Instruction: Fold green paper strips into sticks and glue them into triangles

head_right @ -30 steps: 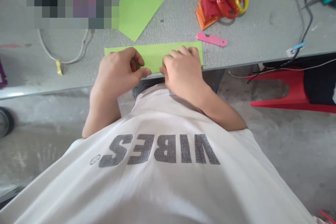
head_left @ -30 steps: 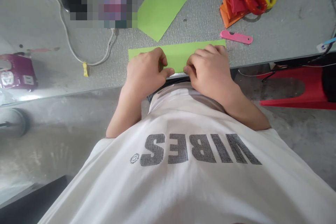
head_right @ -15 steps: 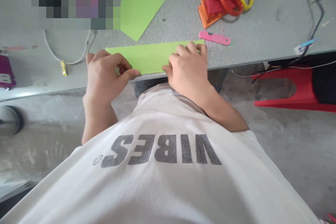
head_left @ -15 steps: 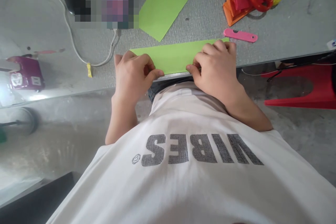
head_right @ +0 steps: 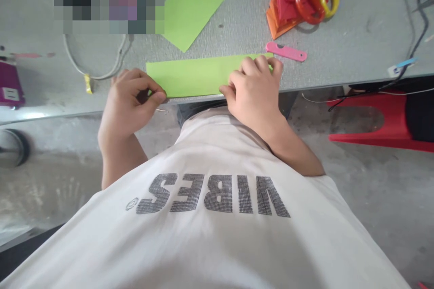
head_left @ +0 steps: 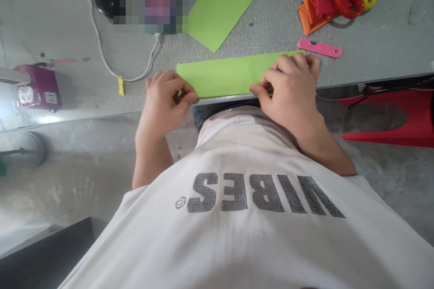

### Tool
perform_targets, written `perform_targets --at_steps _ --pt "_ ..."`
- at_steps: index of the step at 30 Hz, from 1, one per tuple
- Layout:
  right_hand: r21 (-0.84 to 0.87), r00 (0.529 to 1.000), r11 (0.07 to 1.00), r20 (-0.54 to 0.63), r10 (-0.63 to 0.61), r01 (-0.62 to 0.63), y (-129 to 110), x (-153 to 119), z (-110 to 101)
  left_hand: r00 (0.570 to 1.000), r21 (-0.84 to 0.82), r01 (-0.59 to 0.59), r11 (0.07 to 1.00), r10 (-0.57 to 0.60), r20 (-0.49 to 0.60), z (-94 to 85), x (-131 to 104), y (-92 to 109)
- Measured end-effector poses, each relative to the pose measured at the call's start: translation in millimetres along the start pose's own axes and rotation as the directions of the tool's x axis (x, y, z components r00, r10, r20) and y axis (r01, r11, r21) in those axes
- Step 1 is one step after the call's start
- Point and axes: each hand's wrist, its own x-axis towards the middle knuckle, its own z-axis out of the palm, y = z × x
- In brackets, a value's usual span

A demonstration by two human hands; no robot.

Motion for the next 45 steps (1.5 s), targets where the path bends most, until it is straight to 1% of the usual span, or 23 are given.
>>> perform_targets --at_steps 2,6,10,13,17,20,22,25,28,31,35,39,43,45 --pt "0.001 1.0 1.0 -0.018 0.002 -0.002 0 -1 1 0.999 -0.02 0.038 0.999 -0.038 -0.015 -1.9 1 1" --pt "0.017 0.999 1.0 -0.038 0.021 -0.02 0 -3 1 0.995 -0.021 0.099 0.995 -0.099 -0.008 -3.5 2 2" --pt "0.038 0.999 0.999 -0.047 0.023 -0.021 1 -4 2 0.992 0.024 0.129 0.991 -0.129 -0.004 -2.2 3 2" --pt "0.015 0.997 0.999 -0.057 0.051 -0.05 5 -6 2 0.991 0.044 0.136 0.99 -0.136 -0.012 -2.4 4 3" --pt "-0.016 0.993 0.998 -0.094 0.064 -0.066 17 -11 1 0.984 0.081 0.173 0.982 -0.168 -0.059 -5.6 4 7" --pt "-0.03 0.991 0.995 -0.092 0.092 -0.095 25 -17 -1 0.975 0.108 0.206 0.973 -0.194 -0.109 -7.4 3 8" --pt "-0.047 0.988 0.99 -0.088 0.13 -0.134 30 -21 -2 0.974 0.101 0.201 0.974 -0.187 -0.127 -7.3 3 6" --pt "-0.071 0.981 0.982 -0.101 0.168 -0.175 39 -28 -1 0.978 0.091 0.162 0.983 -0.148 -0.146 -6.0 3 2" --pt "-0.075 0.974 0.98 -0.152 0.171 -0.184 49 -34 -1 0.981 0.113 0.147 0.983 -0.131 -0.144 -5.0 3 -1" --pt "-0.051 0.97 0.981 -0.17 0.174 -0.185 57 -37 -2 0.981 0.098 0.153 0.983 -0.139 -0.136 -5.4 3 -1" --pt "-0.006 0.973 0.985 -0.155 0.171 -0.174 66 -36 -4 0.984 0.054 0.151 0.987 -0.145 -0.107 -6.2 3 -1" --pt "0.04 0.983 0.988 -0.106 0.151 -0.147 73 -35 -2 0.98 -0.012 0.158 0.987 -0.159 -0.117 -6.9 3 -1" --pt "0.101 0.986 0.986 -0.085 0.143 -0.135 73 -34 -1 0.979 -0.089 0.171 0.981 -0.179 -0.095 -9.9 3 -4" --pt "0.102 0.986 0.985 -0.082 0.148 -0.14 70 -34 -3 0.979 -0.106 0.172 0.979 -0.182 -0.089 -11.4 2 -7"
